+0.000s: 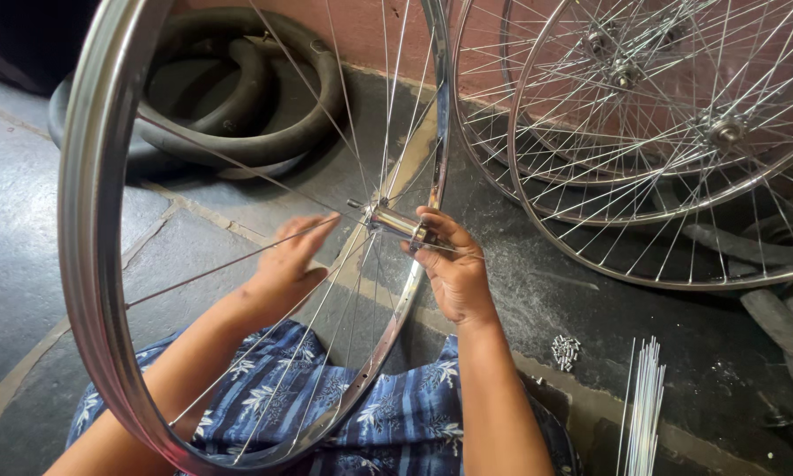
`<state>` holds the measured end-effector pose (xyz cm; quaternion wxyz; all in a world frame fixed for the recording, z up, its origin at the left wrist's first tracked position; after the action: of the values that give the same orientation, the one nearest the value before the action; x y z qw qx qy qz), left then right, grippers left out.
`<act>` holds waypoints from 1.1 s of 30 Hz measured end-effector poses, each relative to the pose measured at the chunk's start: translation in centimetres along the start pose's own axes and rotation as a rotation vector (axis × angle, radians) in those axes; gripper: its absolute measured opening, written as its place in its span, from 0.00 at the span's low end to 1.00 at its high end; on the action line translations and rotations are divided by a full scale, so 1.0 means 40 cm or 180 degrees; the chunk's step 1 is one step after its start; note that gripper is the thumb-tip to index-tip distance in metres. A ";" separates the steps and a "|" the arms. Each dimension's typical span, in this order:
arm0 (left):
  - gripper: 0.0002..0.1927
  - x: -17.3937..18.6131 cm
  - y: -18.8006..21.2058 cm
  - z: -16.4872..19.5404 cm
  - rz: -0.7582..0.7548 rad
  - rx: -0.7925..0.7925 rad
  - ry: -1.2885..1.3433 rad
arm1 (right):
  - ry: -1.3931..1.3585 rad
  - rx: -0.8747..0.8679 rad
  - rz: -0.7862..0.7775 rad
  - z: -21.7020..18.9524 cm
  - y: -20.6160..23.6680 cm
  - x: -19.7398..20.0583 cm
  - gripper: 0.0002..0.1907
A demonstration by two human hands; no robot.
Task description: The person inserts metal spokes into the hub and rim of a bicycle wheel, threading them through the holes and securing them by hand. The person rotates the wheel to access different spoke holes and continues adding spokes one by one.
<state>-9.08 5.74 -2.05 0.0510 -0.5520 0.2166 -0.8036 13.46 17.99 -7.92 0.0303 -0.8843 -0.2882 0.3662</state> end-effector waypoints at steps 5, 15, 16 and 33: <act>0.21 0.267 0.001 0.068 0.1500 0.2127 0.2967 | -0.0209 0.0068 -0.0062 -0.001 0.001 0.006 0.23; 0.52 0.452 0.031 0.408 0.1098 0.0783 0.1998 | -0.0429 0.0456 0.0230 0.021 -0.004 0.044 0.14; 0.52 0.447 0.020 0.402 0.1079 0.0775 0.2074 | -0.0347 0.0550 0.0397 0.018 0.001 0.055 0.13; 0.47 0.392 -0.004 0.317 0.1150 0.0441 0.1082 | 0.3753 -0.0307 0.3215 -0.167 0.552 0.607 0.33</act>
<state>-3.58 -2.84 15.33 0.1942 -0.3565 0.2617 -0.8756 42.40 13.59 -24.19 -0.0304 -0.9574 0.1977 -0.2081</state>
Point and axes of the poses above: each hand's wrist, its own y-axis away from the middle knuckle, its own x-axis out of the back of the hand, z = x × y, the point moved 3 cm from there along -y, towards the middle knuckle, and after that the axes turned 1 degree about y, right-handed, at the moved point
